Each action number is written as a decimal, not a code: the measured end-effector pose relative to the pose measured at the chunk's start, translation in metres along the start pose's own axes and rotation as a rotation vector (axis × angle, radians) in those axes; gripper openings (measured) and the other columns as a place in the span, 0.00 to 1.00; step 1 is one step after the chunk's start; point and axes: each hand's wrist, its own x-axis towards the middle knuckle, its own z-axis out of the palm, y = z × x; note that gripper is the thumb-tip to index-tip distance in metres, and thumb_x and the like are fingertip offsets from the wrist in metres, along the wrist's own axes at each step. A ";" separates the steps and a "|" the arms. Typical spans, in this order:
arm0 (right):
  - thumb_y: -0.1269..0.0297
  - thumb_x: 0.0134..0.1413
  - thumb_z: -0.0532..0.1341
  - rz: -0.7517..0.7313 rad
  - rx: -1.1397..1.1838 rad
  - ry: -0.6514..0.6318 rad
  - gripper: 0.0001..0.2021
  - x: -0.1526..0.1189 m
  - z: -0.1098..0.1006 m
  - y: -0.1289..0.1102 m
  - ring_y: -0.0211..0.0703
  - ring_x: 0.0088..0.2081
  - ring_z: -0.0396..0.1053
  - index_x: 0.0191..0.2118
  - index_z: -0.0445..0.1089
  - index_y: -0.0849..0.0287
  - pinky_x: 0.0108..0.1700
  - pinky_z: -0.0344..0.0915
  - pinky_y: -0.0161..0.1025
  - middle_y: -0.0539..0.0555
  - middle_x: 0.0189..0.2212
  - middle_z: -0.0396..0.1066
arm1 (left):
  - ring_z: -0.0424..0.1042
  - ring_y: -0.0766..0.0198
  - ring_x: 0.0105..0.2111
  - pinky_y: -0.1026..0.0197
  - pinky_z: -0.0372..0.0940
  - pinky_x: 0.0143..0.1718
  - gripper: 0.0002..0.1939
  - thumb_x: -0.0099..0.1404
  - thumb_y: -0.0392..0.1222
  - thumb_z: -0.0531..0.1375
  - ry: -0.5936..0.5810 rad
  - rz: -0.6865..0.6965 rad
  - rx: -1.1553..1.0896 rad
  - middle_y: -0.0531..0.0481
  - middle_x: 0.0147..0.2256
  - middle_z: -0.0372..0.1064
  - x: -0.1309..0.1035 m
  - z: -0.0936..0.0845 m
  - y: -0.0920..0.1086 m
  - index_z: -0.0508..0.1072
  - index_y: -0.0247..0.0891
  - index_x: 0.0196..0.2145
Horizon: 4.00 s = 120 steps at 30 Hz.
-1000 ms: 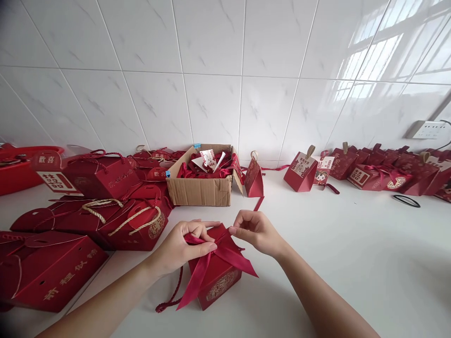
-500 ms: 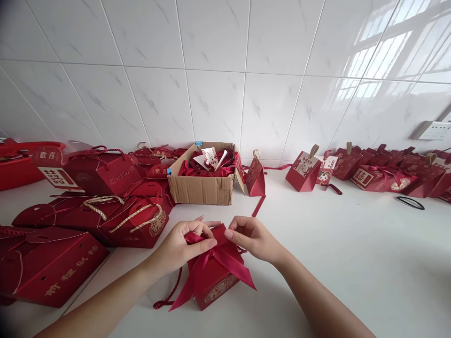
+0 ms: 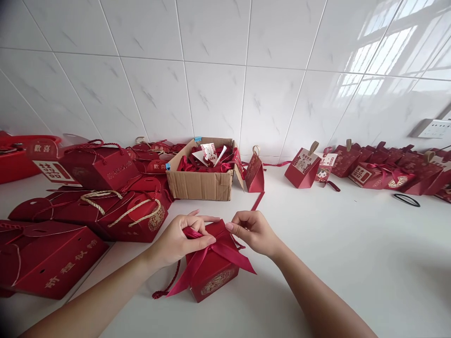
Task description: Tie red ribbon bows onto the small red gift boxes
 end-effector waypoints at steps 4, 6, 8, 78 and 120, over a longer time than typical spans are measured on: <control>0.51 0.52 0.62 -0.017 -0.028 0.008 0.20 0.000 -0.002 -0.001 0.32 0.20 0.48 0.20 0.60 0.60 0.21 0.46 0.34 0.45 0.16 0.53 | 0.71 0.52 0.48 0.48 0.33 0.64 0.22 0.54 0.42 0.64 -0.012 0.007 0.020 0.55 0.19 0.68 -0.001 -0.001 0.001 0.51 0.41 0.17; 0.51 0.53 0.61 -0.020 -0.036 0.010 0.20 0.001 -0.002 -0.001 0.32 0.20 0.48 0.20 0.60 0.60 0.21 0.46 0.34 0.45 0.16 0.53 | 0.70 0.52 0.49 0.48 0.32 0.64 0.22 0.54 0.42 0.63 -0.014 0.011 0.042 0.54 0.20 0.69 -0.001 0.000 0.001 0.51 0.41 0.17; 0.51 0.54 0.60 -0.027 -0.052 0.013 0.20 0.001 -0.003 -0.002 0.32 0.20 0.48 0.20 0.60 0.59 0.21 0.46 0.34 0.46 0.17 0.53 | 0.70 0.51 0.50 0.48 0.32 0.63 0.21 0.55 0.41 0.63 -0.017 0.018 0.055 0.53 0.20 0.71 -0.001 0.000 0.002 0.52 0.41 0.17; 0.61 0.56 0.56 -0.171 -1.089 0.642 0.11 0.024 -0.027 0.089 0.62 0.54 0.55 0.29 0.73 0.56 0.44 0.60 0.55 0.60 0.53 0.61 | 0.55 0.55 0.57 0.51 0.49 0.57 0.07 0.63 0.45 0.53 0.436 0.034 0.220 0.47 0.51 0.63 -0.005 -0.009 0.002 0.66 0.41 0.32; 0.59 0.49 0.54 -0.159 -0.630 0.717 0.12 0.035 -0.036 0.116 0.55 0.46 0.64 0.39 0.68 0.56 0.38 0.66 0.51 0.59 0.43 0.66 | 0.59 0.47 0.57 0.48 0.58 0.57 0.59 0.45 0.48 0.69 0.732 0.118 0.339 0.40 0.60 0.54 -0.051 -0.144 0.088 0.38 0.45 0.66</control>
